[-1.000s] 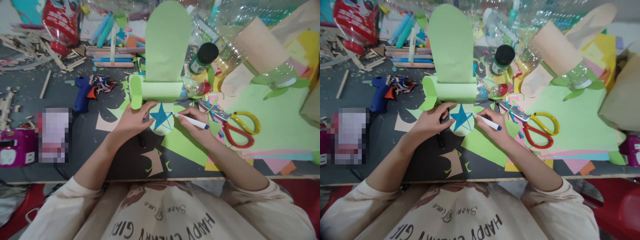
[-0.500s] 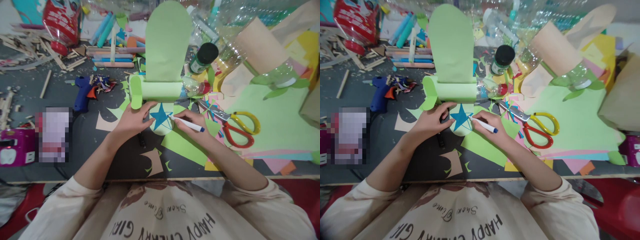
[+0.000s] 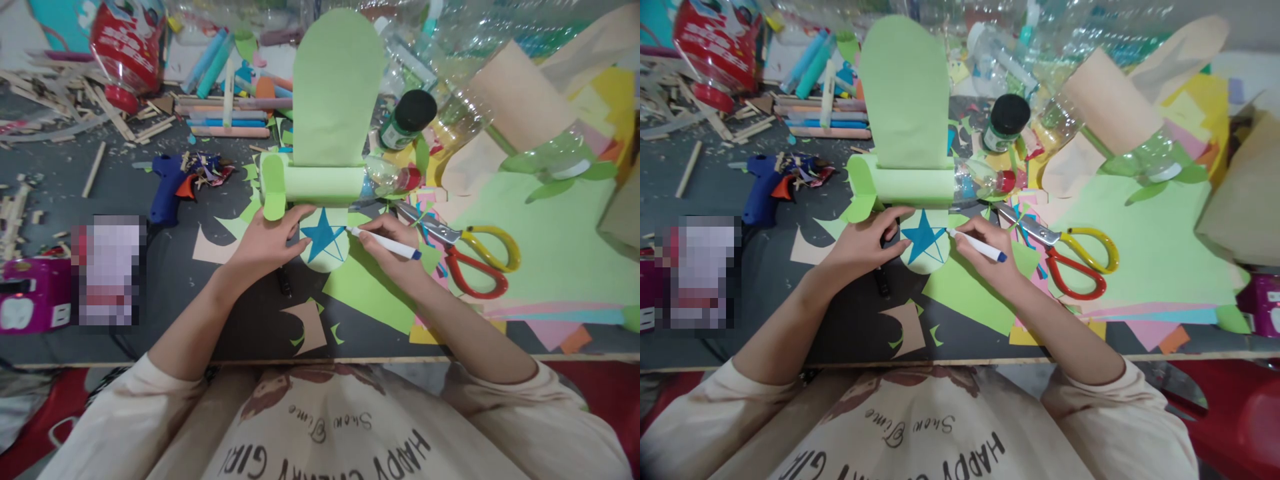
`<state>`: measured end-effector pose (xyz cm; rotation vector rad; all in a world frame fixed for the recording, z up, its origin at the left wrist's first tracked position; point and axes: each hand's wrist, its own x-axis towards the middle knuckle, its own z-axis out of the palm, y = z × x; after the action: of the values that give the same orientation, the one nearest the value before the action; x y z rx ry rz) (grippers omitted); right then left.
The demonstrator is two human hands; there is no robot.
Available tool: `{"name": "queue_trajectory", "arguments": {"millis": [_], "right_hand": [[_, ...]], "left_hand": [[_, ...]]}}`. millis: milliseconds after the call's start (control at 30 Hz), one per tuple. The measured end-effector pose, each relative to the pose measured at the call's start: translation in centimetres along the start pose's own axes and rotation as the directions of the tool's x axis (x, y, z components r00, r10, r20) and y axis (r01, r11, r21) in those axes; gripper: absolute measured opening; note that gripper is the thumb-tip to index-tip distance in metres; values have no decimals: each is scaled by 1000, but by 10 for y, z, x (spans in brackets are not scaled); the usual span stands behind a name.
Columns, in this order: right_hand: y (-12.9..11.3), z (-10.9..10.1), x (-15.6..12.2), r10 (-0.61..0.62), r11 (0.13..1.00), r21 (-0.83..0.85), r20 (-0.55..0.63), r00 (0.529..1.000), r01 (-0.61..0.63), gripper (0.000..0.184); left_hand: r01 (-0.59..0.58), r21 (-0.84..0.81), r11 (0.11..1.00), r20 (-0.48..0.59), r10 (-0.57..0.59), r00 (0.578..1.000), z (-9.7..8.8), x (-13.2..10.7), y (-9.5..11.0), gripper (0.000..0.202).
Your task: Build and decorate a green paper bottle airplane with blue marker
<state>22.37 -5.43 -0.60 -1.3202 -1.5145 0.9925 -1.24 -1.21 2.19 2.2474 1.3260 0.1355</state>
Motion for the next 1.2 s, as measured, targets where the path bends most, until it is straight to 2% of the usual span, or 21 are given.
{"name": "queue_trajectory", "arguments": {"millis": [100,233,400,567,867,1067,1200], "right_hand": [[1,0,0,-10,1000,1,24,1000,10,6],[0,0,0,9,1000,-21,-9,1000,-9,9],[-4,-1,-1,-31,999,-37,148,988,37,11],[-3,-1,-1,-25,999,-22,168,985,29,9],[-4,0,-1,-10,999,-38,173,985,17,13],[-3,0,0,-8,1000,-29,71,997,10,11],[0,0,0,11,1000,-20,46,999,-10,13]], "left_hand": [[-3,2,1000,-9,3,1000,0,0,0,48],[-6,3,1000,-17,6,1000,1,0,-1,47],[-12,8,1000,-19,12,1000,2,1,-2,47],[-10,9,1000,-13,11,1000,2,0,-2,48],[-19,2,1000,-24,19,1000,2,0,-3,48],[-14,-15,1000,-14,14,1000,1,-1,-3,48],[-14,-12,1000,-17,14,1000,1,0,-3,47]]}}
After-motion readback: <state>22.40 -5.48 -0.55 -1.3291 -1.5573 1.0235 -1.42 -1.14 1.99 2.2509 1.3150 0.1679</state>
